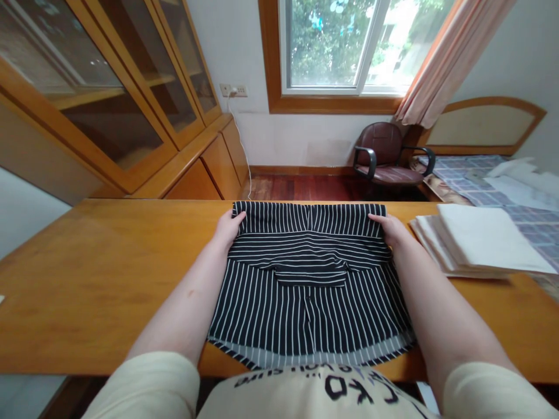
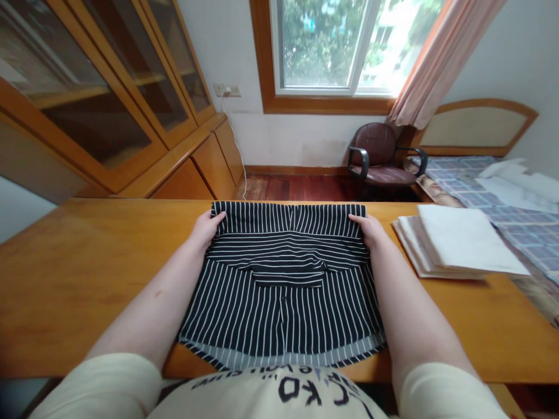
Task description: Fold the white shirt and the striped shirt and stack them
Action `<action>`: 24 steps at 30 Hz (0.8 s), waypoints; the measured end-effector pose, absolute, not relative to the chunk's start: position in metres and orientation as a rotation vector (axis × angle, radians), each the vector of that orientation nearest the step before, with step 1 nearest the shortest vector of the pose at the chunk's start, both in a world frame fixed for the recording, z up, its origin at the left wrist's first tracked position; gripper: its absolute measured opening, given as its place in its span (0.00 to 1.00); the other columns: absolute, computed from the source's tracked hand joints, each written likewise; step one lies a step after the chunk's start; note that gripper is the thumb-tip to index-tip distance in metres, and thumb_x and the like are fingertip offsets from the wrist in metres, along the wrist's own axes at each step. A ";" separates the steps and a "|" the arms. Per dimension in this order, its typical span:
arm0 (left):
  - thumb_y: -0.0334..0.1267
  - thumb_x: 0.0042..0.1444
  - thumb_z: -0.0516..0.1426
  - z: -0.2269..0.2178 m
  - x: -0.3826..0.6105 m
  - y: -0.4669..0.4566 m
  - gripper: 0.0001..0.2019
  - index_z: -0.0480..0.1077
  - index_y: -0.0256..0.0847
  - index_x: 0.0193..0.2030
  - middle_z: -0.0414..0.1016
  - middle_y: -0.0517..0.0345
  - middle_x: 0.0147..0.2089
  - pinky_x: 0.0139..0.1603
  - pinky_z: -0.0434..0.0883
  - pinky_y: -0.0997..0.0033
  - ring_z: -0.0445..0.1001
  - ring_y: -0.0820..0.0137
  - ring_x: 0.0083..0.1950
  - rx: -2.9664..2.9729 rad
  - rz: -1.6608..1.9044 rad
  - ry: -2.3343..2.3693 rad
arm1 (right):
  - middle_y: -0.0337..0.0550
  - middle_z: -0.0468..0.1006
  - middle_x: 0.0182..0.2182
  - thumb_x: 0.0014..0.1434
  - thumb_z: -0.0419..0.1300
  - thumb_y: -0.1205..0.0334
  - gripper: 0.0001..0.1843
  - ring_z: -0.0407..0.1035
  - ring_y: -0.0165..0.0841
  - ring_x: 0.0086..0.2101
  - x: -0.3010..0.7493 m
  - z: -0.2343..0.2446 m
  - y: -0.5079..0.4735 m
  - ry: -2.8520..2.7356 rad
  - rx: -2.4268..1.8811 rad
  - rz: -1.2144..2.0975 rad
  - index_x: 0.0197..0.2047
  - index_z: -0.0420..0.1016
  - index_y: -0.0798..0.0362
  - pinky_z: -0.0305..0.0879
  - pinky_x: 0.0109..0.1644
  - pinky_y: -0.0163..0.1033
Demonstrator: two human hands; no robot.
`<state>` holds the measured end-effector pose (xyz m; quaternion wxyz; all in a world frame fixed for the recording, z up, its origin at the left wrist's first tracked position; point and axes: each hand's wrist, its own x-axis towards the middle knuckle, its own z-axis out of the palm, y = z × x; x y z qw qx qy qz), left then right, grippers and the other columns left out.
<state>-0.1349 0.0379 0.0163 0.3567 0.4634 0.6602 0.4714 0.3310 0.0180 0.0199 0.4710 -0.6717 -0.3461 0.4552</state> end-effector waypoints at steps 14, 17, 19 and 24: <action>0.48 0.52 0.57 0.013 -0.137 -0.069 0.14 0.75 0.40 0.38 0.78 0.55 0.41 0.50 0.68 0.60 0.74 0.60 0.43 1.866 0.345 1.296 | 0.43 0.81 0.40 0.45 0.66 0.59 0.17 0.73 0.46 0.45 0.334 0.010 -0.092 -1.584 -1.703 1.312 0.41 0.80 0.53 0.65 0.55 0.50; 0.48 0.52 0.56 0.009 -0.130 -0.064 0.13 0.74 0.40 0.33 0.77 0.55 0.37 0.48 0.68 0.62 0.74 0.61 0.41 1.968 0.366 1.304 | 0.44 0.81 0.42 0.47 0.64 0.59 0.18 0.72 0.46 0.46 0.326 -0.001 -0.085 -1.574 -1.739 1.190 0.43 0.80 0.53 0.65 0.55 0.50; 0.49 0.52 0.56 0.006 -0.128 -0.058 0.14 0.74 0.40 0.31 0.77 0.55 0.36 0.48 0.68 0.61 0.73 0.60 0.41 1.966 0.402 1.316 | 0.45 0.80 0.43 0.47 0.64 0.59 0.18 0.72 0.46 0.46 0.324 -0.004 -0.078 -1.529 -1.748 1.162 0.42 0.79 0.53 0.64 0.55 0.51; 0.54 0.47 0.61 -0.002 -0.145 -0.053 0.23 0.75 0.38 0.43 0.78 0.50 0.46 0.55 0.66 0.56 0.74 0.57 0.49 1.563 0.717 1.351 | 0.48 0.79 0.45 0.46 0.67 0.54 0.22 0.72 0.45 0.47 0.343 -0.001 -0.071 -1.217 -1.620 1.074 0.44 0.77 0.53 0.65 0.55 0.49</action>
